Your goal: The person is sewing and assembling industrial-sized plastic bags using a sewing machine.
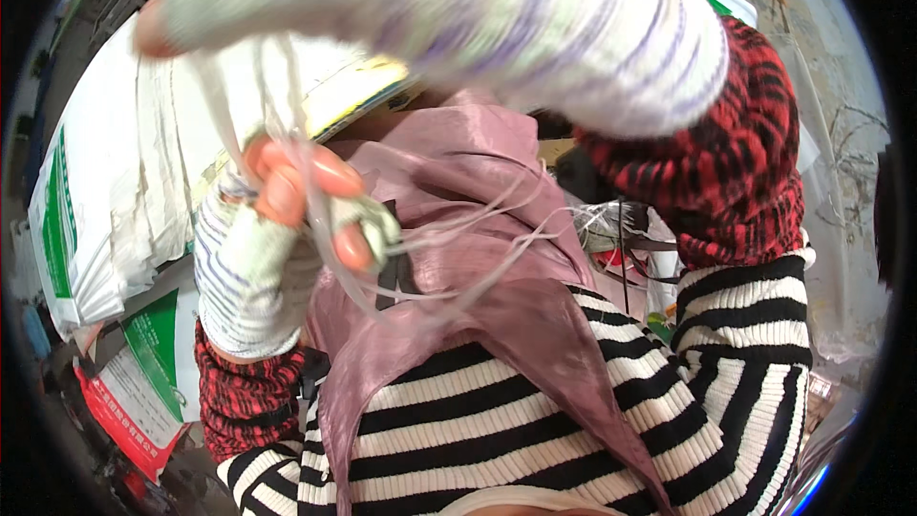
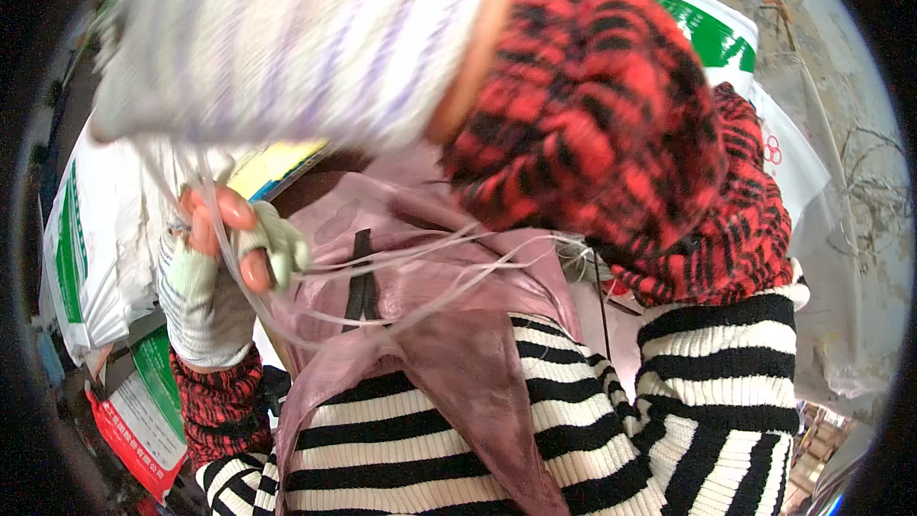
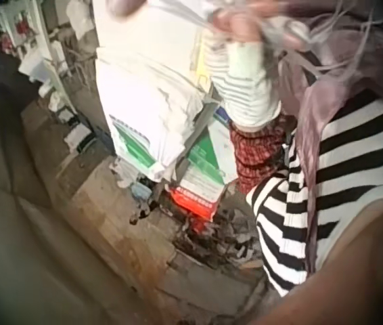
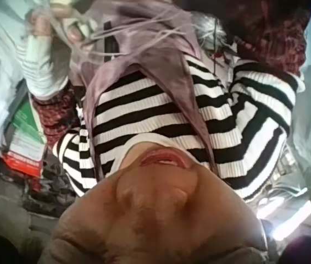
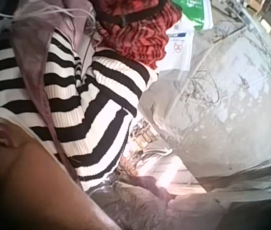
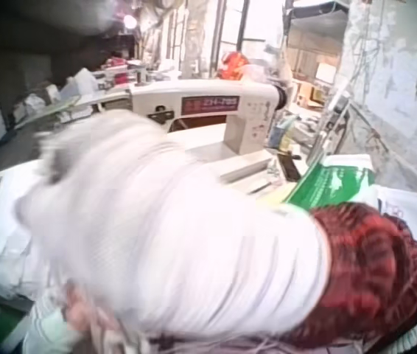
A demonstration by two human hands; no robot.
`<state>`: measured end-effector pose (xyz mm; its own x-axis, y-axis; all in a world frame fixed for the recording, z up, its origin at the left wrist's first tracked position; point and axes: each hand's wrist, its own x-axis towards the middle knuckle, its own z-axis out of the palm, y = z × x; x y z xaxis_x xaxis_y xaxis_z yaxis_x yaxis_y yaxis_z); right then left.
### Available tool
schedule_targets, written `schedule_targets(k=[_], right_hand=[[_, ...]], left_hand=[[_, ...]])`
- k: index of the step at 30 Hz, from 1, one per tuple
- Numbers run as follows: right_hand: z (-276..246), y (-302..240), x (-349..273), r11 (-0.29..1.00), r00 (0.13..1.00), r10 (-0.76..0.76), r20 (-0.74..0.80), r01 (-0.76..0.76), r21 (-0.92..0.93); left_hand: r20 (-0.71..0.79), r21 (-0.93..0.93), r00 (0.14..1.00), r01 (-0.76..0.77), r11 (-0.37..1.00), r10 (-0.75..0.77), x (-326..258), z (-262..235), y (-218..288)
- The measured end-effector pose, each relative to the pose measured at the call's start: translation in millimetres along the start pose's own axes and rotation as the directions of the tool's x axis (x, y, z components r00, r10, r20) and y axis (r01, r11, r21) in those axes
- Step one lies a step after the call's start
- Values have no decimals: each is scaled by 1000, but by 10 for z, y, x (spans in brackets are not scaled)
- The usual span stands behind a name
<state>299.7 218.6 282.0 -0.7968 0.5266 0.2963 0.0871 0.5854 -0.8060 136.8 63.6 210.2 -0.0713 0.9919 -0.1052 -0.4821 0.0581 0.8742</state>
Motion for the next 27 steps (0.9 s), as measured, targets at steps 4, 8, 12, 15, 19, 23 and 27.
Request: schedule_targets(k=[4,8,12,15,19,23,27], right_hand=[[128,47,179,999,996,-20,82,24,-44],[344,194,298,968,991,74,112,-98,231],[361,316,229,795,919,274,283,-382,470],[304,360,144,780,846,340,411,-497,380],[344,409,128,754,699,307,646,-593,284],[421,457,173,917,680,341,649,-393,-70],[423,444,180,839,746,401,531,-532,114]], left_hand=[[-330,307,934,-32,951,138,-52,-122,140],[-347,304,935,42,952,69,-187,-344,316],[-421,306,904,69,949,70,-258,-473,400],[-463,469,877,119,875,128,-325,-530,497],[-496,561,868,291,775,34,-504,-642,643],[-423,809,855,207,550,300,-623,-765,641],[-348,915,781,163,368,519,-805,-854,674]])
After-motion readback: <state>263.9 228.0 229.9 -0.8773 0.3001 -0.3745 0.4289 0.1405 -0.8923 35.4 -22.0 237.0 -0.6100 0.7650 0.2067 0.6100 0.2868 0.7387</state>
